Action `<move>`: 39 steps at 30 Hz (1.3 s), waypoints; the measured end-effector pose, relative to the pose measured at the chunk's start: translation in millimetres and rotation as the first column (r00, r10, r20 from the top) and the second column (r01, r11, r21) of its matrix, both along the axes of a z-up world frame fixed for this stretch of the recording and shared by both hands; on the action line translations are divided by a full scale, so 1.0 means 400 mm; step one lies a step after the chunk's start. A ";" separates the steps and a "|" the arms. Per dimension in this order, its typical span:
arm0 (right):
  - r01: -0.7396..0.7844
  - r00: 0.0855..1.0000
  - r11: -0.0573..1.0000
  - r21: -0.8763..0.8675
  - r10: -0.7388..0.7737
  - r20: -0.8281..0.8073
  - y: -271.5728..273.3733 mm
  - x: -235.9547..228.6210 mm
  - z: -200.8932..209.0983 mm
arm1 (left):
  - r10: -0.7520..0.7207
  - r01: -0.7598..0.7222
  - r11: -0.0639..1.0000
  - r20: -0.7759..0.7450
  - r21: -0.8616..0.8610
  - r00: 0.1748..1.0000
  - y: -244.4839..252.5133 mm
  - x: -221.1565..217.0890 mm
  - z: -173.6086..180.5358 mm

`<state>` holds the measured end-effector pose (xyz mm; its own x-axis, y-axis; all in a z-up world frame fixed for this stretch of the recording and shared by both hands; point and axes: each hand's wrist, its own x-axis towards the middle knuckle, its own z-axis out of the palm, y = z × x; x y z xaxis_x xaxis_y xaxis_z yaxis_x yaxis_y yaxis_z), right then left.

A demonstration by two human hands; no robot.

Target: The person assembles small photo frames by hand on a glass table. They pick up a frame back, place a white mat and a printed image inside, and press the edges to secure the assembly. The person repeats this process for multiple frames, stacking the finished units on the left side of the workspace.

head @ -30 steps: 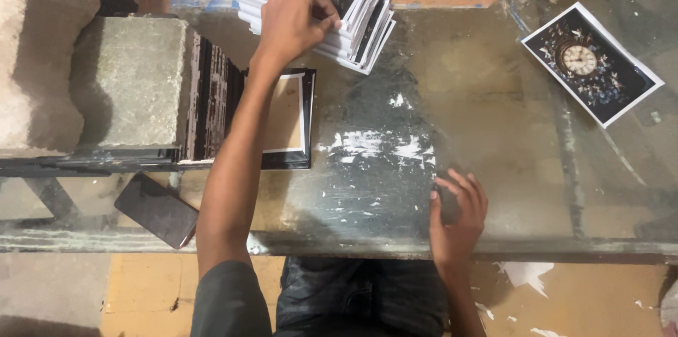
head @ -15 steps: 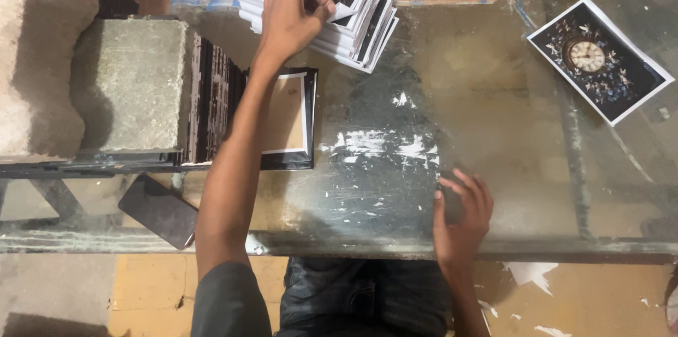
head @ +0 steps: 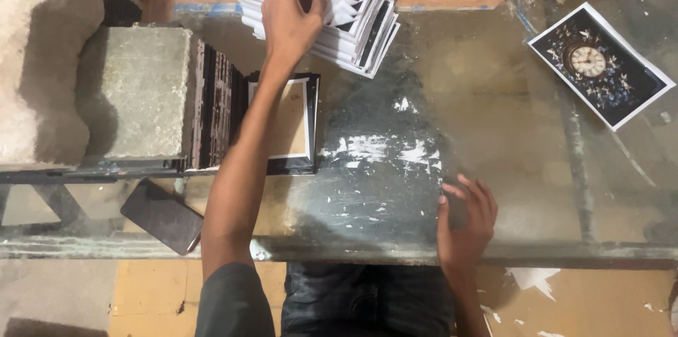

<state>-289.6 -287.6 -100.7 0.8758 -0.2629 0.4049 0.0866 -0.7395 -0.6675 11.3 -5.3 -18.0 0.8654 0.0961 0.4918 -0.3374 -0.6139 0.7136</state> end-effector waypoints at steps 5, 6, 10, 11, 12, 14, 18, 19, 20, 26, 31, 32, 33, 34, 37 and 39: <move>0.001 1.000 1.000 -0.004 -0.001 -0.009 0.001 0.001 0.005 | 0.027 -0.019 0.998 0.157 -0.055 0.987 -0.003 0.005 0.016; 0.001 1.000 1.000 -0.018 -0.002 -0.012 0.000 0.002 0.003 | 0.022 -0.014 0.999 0.241 -0.037 0.970 -0.005 0.001 0.028; 0.013 1.000 1.000 -0.021 -0.012 0.011 -0.004 0.007 -0.012 | 0.028 -0.069 0.996 0.532 0.057 0.846 -0.031 -0.042 0.108; 0.027 1.000 0.999 -0.029 -0.027 0.006 -0.002 0.006 -0.016 | 0.035 -0.101 0.992 0.594 0.079 0.804 -0.039 -0.061 0.135; 0.040 0.999 0.998 -0.043 -0.040 0.002 -0.002 0.005 -0.018 | 0.013 -0.116 0.985 0.625 0.124 0.781 -0.046 -0.086 0.164; 0.043 0.999 0.996 0.083 -0.045 0.023 0.001 0.005 -0.018 | -0.033 -0.151 0.967 0.686 0.207 0.727 -0.057 -0.148 0.222; -0.104 0.981 0.819 0.565 -0.007 0.192 0.007 0.006 0.009 | -0.271 0.353 0.922 0.388 -0.158 0.881 -0.103 -0.318 0.286; -0.171 0.966 0.741 0.649 -0.002 0.257 0.003 0.007 0.014 | -0.342 0.423 0.871 0.309 -0.251 0.888 -0.109 -0.352 0.293; -0.248 0.960 0.675 0.694 0.076 0.270 -0.008 0.012 0.011 | -0.409 0.463 0.814 0.219 -0.351 0.886 -0.114 -0.391 0.292; -0.120 0.879 0.542 0.832 0.447 -0.165 -0.068 0.045 -0.005 | -0.685 0.270 0.310 -0.017 -0.912 0.729 -0.118 -0.428 0.189; -0.165 0.729 0.676 0.718 0.574 -0.373 -0.140 0.046 0.144 | -0.681 0.395 0.559 -0.132 -0.729 0.721 -0.042 -0.412 0.154; -0.292 0.683 0.710 0.640 0.624 -0.380 -0.143 0.056 0.174 | -0.706 0.451 0.619 -0.203 -0.643 0.678 -0.037 -0.409 0.151; -0.418 0.631 0.720 0.554 0.669 -0.393 -0.155 0.074 0.208 | -0.722 0.511 0.660 -0.276 -0.551 0.634 -0.038 -0.403 0.145; -0.540 0.573 0.704 0.462 0.709 -0.411 -0.162 0.089 0.239 | -0.807 0.658 0.590 -0.320 -0.468 0.496 -0.044 -0.393 0.137; -0.573 0.417 0.732 0.369 0.648 -0.638 -0.139 0.120 0.285 | -0.867 0.915 0.217 -0.498 -0.339 0.021 -0.094 -0.341 0.081; -0.666 0.454 0.666 0.335 0.719 -0.526 -0.127 0.134 0.281 | -0.745 0.904 -0.028 -0.594 -0.426 -0.303 -0.144 -0.328 0.010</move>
<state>-236.0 -338.3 11.6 0.8124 0.5348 -0.2326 0.1374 -0.5632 -0.8148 -120.0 -63.0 -13.8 -0.0276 -0.9752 -0.2195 -0.2384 -0.2069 0.9489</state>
